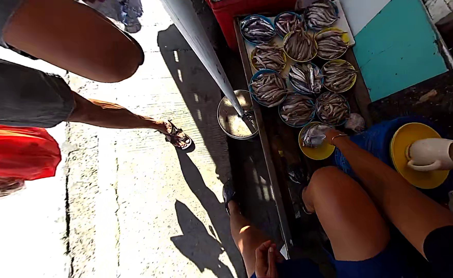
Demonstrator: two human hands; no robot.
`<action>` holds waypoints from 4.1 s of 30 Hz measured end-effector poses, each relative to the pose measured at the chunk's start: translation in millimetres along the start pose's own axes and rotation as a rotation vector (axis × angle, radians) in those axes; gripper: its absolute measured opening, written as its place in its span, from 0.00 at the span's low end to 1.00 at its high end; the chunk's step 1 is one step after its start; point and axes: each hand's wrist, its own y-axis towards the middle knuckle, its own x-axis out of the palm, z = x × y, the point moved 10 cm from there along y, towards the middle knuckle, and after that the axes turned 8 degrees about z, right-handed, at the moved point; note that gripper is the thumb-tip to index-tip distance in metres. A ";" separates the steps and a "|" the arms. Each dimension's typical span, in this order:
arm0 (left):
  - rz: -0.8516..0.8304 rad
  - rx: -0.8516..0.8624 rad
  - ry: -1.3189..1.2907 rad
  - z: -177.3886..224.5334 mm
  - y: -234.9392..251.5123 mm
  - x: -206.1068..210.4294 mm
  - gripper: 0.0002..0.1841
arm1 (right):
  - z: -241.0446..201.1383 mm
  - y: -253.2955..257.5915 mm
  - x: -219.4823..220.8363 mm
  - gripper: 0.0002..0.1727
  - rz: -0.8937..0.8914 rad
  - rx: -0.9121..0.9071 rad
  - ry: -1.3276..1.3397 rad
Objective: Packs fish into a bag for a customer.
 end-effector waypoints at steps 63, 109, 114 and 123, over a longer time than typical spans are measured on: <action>0.429 0.859 0.180 223.2 -166.5 -90.8 0.13 | -142.7 -527.7 -120.2 0.11 0.096 -1.271 1.056; 0.017 0.450 -0.603 131.0 -99.9 -116.6 0.36 | -194.2 -381.9 66.7 0.11 -0.465 -0.382 0.810; 0.021 0.499 -0.580 148.7 -114.5 -129.8 0.38 | -205.6 -392.8 63.1 0.21 -0.451 -0.440 0.831; -0.016 0.634 -0.548 186.5 -141.7 -126.8 0.40 | -209.6 -412.7 35.2 0.15 -0.352 -0.656 0.743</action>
